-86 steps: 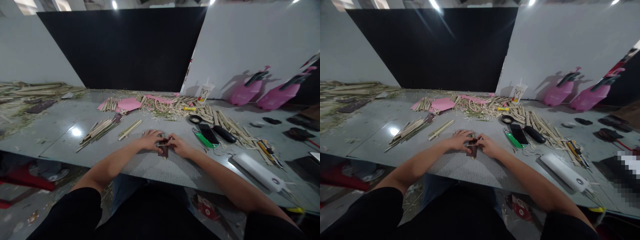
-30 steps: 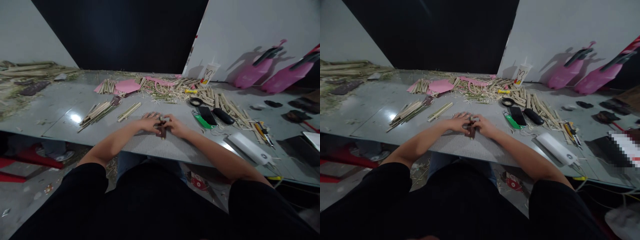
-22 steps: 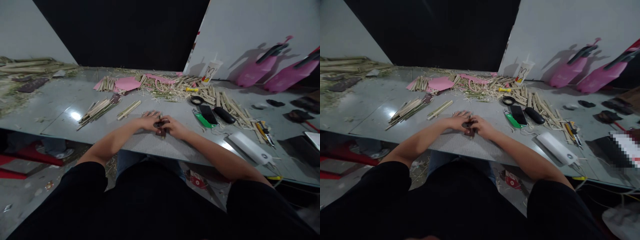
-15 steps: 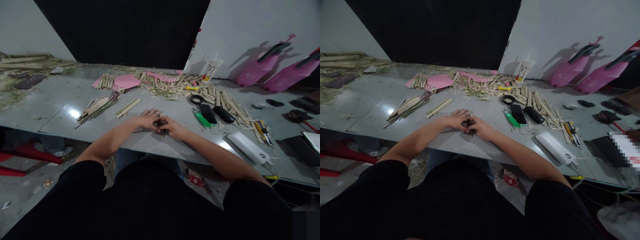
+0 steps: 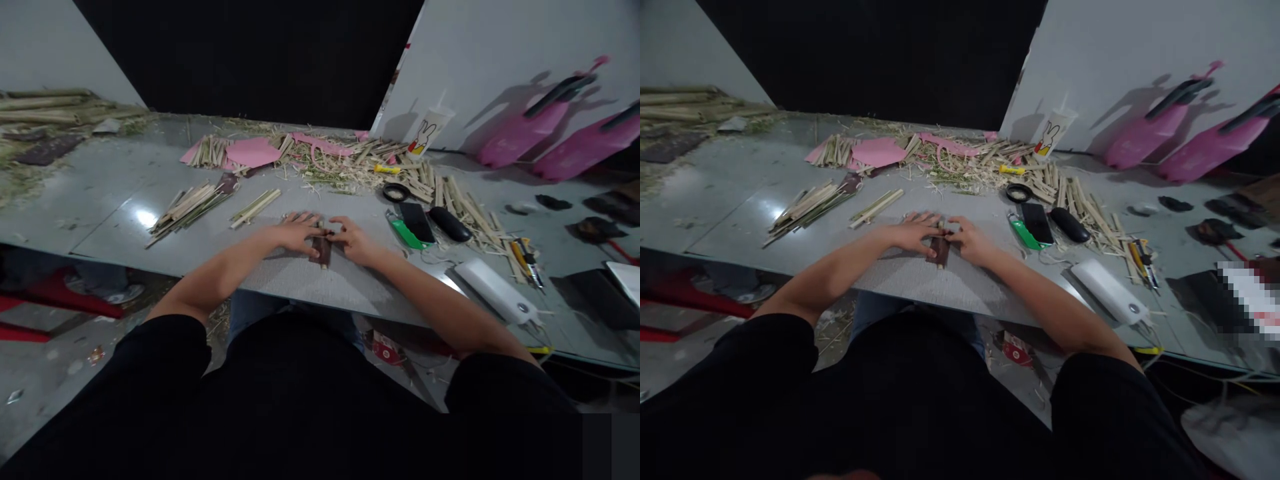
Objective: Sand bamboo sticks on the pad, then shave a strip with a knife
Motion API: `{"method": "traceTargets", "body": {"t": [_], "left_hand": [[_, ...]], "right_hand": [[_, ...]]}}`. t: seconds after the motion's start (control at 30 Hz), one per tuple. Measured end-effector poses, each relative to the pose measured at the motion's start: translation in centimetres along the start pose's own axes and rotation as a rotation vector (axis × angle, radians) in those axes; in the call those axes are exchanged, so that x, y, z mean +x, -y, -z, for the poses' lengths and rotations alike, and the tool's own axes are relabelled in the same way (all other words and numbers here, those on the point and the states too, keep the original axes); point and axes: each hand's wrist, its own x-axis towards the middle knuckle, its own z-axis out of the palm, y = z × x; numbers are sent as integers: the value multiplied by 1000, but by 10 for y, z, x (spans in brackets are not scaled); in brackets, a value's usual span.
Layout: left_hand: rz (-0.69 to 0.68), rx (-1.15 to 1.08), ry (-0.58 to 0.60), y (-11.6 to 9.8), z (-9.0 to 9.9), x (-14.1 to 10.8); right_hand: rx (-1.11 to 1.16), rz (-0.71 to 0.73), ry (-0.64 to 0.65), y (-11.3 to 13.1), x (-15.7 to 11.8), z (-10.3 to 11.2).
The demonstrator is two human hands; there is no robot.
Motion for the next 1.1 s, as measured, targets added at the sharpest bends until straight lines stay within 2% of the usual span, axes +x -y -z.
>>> {"method": "traceTargets", "body": {"t": [0.1,0.3,0.4,0.5,0.6,0.67,0.73,0.9,1.1], "left_hand": [[5,3,-4,1,-1,-1],[-15,-22,-22,2,-3,-1],[-40,-31,-32,4,-4,-1],[-92,-66,-166,7,-5,2],[-163,-174,-407,7,-6,7],[-149,-266,-530,7,-6,10],[-114,-343,-594,7,-6,13],[-100,-477,-622,13,-7,15],[-114,-503,-595,18,-10,15]], "right_hand": [[8,29,46,2,-4,-3],[-41,-84,-47,-15,-2,13],[-38,-107,-53,-12,-3,14],[-8,-159,-96,-4,-4,12],[55,-253,-163,2,-3,12],[118,-330,-194,5,-3,12],[196,-403,-207,9,-3,13],[386,-532,-209,21,-2,18],[528,-618,-160,30,1,21]]}}
